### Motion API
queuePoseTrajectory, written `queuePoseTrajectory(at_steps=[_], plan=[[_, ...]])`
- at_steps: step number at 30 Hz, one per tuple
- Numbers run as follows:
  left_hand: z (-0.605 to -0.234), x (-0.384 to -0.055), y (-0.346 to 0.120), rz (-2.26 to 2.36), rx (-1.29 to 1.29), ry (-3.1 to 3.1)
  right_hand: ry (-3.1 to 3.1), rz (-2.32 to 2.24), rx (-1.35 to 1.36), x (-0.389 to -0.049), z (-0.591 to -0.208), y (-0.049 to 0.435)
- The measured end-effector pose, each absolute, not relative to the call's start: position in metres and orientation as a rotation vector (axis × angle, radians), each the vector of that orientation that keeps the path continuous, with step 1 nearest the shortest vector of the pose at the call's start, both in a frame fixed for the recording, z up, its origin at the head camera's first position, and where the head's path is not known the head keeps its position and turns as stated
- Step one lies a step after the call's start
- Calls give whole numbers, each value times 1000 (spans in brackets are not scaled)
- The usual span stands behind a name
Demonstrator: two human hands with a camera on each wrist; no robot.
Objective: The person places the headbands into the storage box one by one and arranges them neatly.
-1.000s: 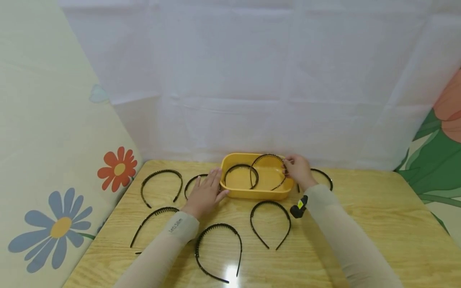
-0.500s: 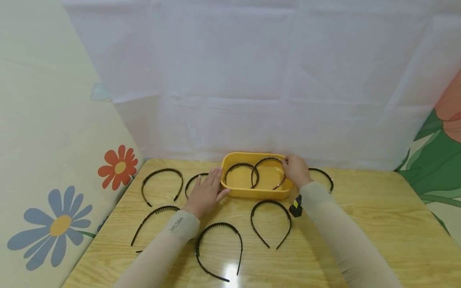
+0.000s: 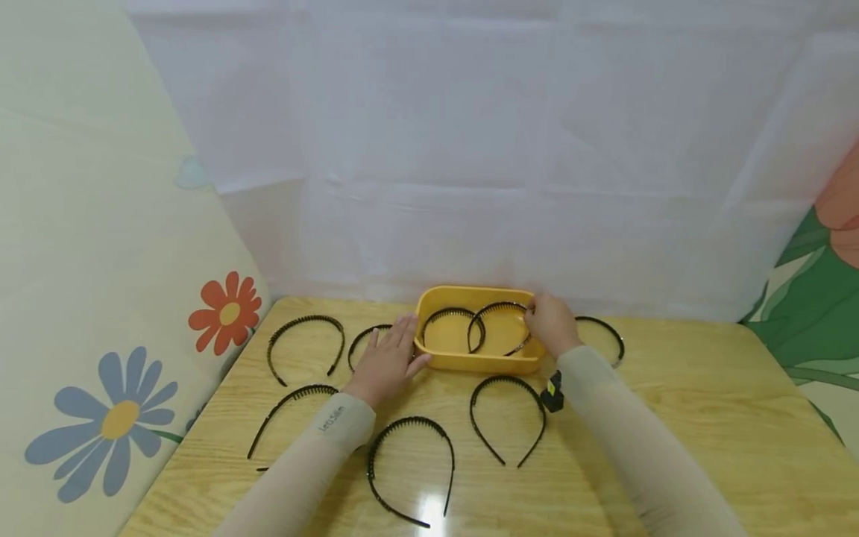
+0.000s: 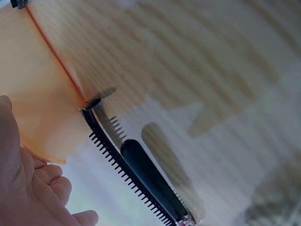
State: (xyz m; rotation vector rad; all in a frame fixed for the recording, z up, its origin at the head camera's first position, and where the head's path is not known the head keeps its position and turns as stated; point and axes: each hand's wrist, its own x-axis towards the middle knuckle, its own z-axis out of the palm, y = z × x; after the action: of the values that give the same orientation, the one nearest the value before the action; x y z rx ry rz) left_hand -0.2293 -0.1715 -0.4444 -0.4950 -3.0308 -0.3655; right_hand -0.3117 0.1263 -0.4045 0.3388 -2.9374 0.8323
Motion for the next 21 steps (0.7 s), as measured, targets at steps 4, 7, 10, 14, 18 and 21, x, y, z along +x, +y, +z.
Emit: queuePoseTrajectory(at_steps=[4,7,10,14,18,21], plan=[[-446,-230,-171,-357,-499,-3029,-2922,856,347,-307,-404,125],[-446,-230,-171,-362,-510,-3018,-2886,862,369,-302,-403,127],[-446,-230,-170,-367,-513,-3017,-2827,925,396,-296,-405,132],[-445,-228,-169,-372,-512,-3023,-2740,1247,364,-286,-409,138],[-445,-229,-167,-379,-519,-3011,-2598,1566,289,-277,-411,147],[-444,-229,-167,-377,-517,-3007,-2487,1712,220,-271,-412,156]])
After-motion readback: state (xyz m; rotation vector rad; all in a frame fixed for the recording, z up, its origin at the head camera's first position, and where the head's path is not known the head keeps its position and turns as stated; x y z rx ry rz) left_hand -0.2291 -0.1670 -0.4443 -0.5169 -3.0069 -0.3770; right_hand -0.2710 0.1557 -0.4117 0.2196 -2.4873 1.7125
